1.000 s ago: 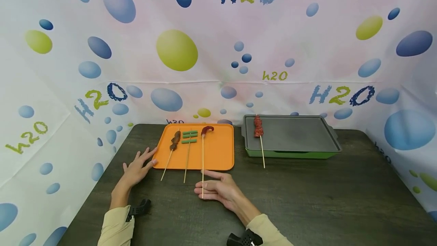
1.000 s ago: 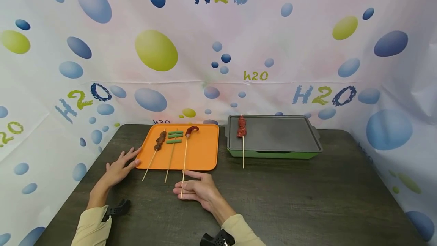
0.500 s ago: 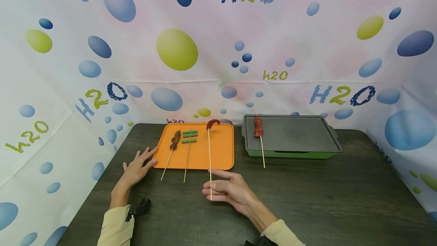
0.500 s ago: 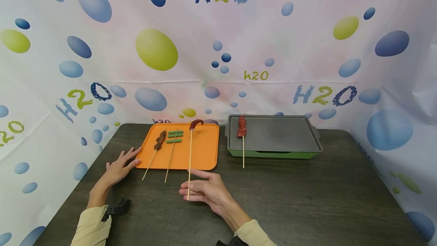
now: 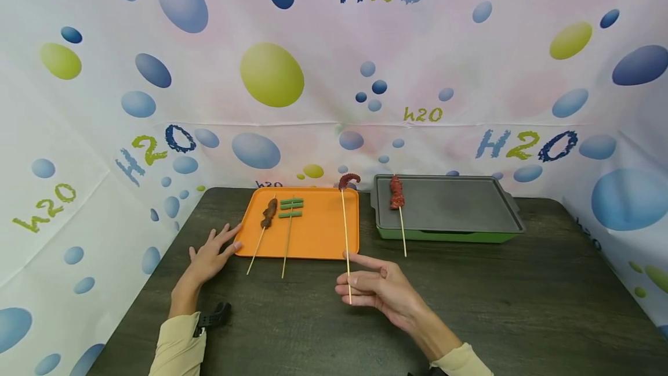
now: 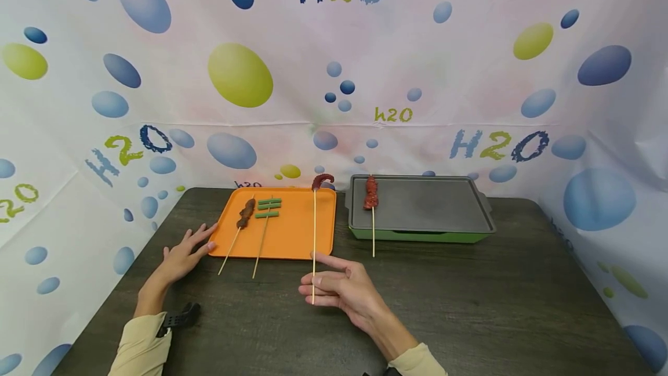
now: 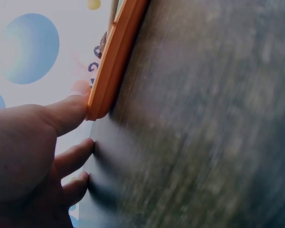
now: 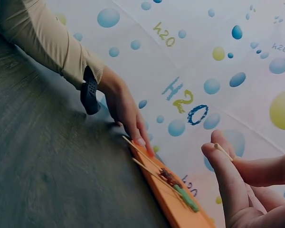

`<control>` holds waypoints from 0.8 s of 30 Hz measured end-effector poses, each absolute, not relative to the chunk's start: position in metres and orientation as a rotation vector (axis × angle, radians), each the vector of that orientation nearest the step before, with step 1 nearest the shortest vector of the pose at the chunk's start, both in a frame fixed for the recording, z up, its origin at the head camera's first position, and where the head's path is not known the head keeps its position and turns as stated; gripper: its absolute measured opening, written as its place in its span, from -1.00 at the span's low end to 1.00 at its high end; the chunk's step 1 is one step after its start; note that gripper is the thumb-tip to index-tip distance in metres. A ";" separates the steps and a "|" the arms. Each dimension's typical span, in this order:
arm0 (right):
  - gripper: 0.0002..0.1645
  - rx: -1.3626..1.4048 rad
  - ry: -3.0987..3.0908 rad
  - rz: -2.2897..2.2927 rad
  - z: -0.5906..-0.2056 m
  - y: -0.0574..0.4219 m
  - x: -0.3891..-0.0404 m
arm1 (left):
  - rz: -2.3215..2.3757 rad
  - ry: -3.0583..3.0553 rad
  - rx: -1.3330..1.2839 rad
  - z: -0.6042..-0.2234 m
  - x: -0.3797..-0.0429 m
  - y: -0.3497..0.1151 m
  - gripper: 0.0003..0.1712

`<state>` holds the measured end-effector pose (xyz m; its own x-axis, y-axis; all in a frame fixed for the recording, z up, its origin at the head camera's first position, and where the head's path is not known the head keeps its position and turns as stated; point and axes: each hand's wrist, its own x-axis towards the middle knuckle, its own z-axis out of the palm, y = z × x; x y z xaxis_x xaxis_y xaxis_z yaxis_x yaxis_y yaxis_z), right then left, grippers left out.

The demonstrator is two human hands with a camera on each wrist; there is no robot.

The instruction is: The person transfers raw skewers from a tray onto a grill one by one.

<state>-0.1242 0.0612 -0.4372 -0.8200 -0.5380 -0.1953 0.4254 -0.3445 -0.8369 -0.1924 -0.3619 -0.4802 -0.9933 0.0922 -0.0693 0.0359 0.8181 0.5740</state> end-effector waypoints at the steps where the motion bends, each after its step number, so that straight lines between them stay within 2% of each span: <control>1: -0.17 -0.154 1.313 -2.177 -0.436 0.064 -0.124 | 0.914 2.903 0.101 -0.480 -0.192 -0.362 -0.26; 24: -0.14 -0.196 1.431 -2.168 -0.426 0.132 -0.121 | 0.930 2.906 0.103 -0.481 -0.192 -0.363 -0.27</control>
<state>-0.1207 0.1318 -0.4261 -0.8492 -0.5019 -0.1645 0.3484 -0.2983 -0.8886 -0.1921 -0.3627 -0.4814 -0.9938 0.0910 -0.0633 0.0373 0.8124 0.5819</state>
